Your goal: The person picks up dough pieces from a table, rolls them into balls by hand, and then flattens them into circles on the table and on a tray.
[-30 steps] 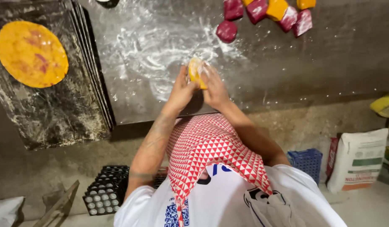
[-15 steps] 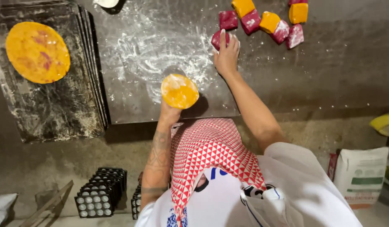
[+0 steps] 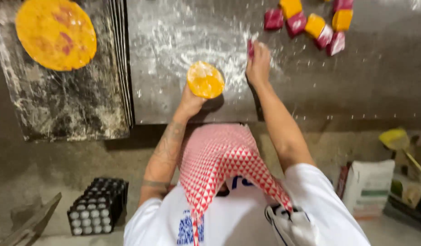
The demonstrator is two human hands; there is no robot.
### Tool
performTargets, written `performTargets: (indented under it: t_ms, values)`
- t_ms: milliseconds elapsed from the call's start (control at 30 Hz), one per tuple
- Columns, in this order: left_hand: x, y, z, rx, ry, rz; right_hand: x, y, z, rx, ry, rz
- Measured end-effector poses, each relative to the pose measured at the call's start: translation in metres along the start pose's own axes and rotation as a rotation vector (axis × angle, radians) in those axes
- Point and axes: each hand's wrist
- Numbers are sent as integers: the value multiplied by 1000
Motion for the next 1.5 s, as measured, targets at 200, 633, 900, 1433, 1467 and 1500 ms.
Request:
performTargets:
  t_ms: [200, 633, 900, 1433, 1467, 1500]
  values:
    - [27, -8, -14, -39, -66, 73, 113, 11, 109, -155, 772, 319]
    - [29, 13, -141, -289, 517, 287, 185, 23, 277, 418, 187, 355]
    - [2, 20, -144, -269, 156, 377, 216, 10, 266, 468, 97, 225]
    - [-128, 37, -90, -174, -242, 130, 144, -27, 152, -78, 966, -217]
    - [-134, 38, -85, -227, -251, 73, 138, -29, 151, -91, 961, -131]
    - [-140, 41, -83, -286, -257, 22, 136, -21, 149, -55, 957, -213]
Point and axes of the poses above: each hand's wrist, its own y-axis towards the middle knuckle, its own x-axis out of the back of the hand, z = x × y, and after that the axes turned 3 degrees about z, right-handed
